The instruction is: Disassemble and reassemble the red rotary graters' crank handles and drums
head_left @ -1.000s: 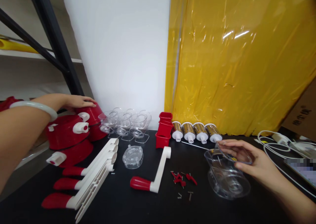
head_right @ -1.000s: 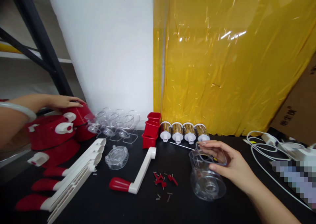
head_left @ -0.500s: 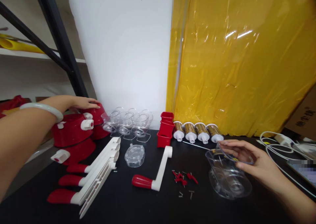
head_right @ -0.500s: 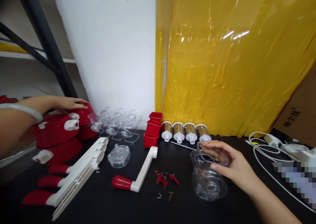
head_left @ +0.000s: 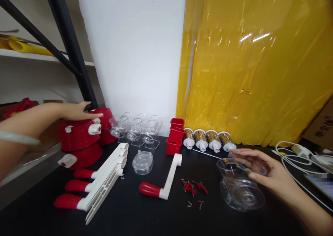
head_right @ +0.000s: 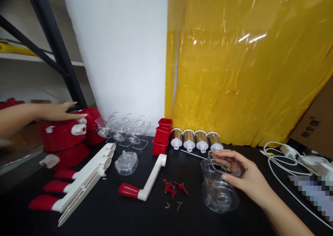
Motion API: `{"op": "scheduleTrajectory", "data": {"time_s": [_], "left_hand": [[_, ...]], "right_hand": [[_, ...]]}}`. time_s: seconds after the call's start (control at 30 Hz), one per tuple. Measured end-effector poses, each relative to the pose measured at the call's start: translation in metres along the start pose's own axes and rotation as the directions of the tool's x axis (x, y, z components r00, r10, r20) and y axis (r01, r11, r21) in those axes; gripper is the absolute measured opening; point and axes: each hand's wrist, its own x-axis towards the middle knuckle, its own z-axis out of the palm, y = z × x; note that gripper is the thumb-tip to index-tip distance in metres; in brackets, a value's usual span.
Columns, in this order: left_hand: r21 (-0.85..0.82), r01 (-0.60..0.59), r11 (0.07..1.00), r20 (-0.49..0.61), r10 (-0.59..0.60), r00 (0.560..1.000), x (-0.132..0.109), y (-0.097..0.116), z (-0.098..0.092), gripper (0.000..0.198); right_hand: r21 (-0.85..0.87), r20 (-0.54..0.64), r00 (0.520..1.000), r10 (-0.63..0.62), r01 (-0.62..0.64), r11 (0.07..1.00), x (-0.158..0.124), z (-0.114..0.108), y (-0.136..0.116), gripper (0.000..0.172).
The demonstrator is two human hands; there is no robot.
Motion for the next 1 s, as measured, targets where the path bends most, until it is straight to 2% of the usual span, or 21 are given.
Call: {"op": "scheduleTrajectory", "data": {"time_s": [0.07,0.17,0.27,0.5,0.67,0.87,0.93,1.0], "left_hand": [[0.037,0.03,0.999,0.127,-0.035,0.991,-0.01,-0.017,0.008,0.119],[0.051,0.014,0.999,0.123,-0.02,0.992,-0.021,-0.038,0.024,0.121],[0.023,0.027,0.999,0.127,-0.03,0.991,-0.025,-0.05,0.028,0.121],[0.046,-0.067,0.997,0.143,0.06,0.988,-0.029,-0.058,0.012,0.126],[0.013,-0.077,0.997,0.191,0.073,0.979,-0.026,-0.068,0.017,0.123],[-0.136,-0.096,0.986,0.235,0.126,0.964,-0.022,-0.079,0.02,0.121],[-0.164,-0.107,0.981,0.203,0.139,0.969,-0.026,-0.075,0.019,0.122],[-0.145,-0.103,0.984,0.048,0.111,0.993,-0.032,-0.066,0.016,0.122]], "right_hand": [[-0.002,-0.001,1.0,-0.002,0.002,1.0,0.0,0.0,-0.001,0.043],[-0.013,-0.007,1.0,0.008,-0.008,1.0,0.0,0.0,-0.002,0.043],[-0.027,-0.013,1.0,0.022,-0.023,0.999,0.0,0.001,-0.005,0.043],[-0.041,-0.024,0.999,0.04,-0.041,0.998,-0.001,0.001,-0.006,0.043],[-0.037,-0.019,0.999,0.038,-0.039,0.999,-0.001,0.001,-0.006,0.043],[-0.047,-0.015,0.999,0.044,-0.044,0.998,-0.001,0.0,-0.005,0.044],[-0.042,-0.005,0.999,0.053,-0.053,0.998,-0.001,-0.001,-0.003,0.045],[-0.022,0.009,0.998,0.06,-0.06,0.998,-0.001,-0.001,-0.001,0.048]]}}
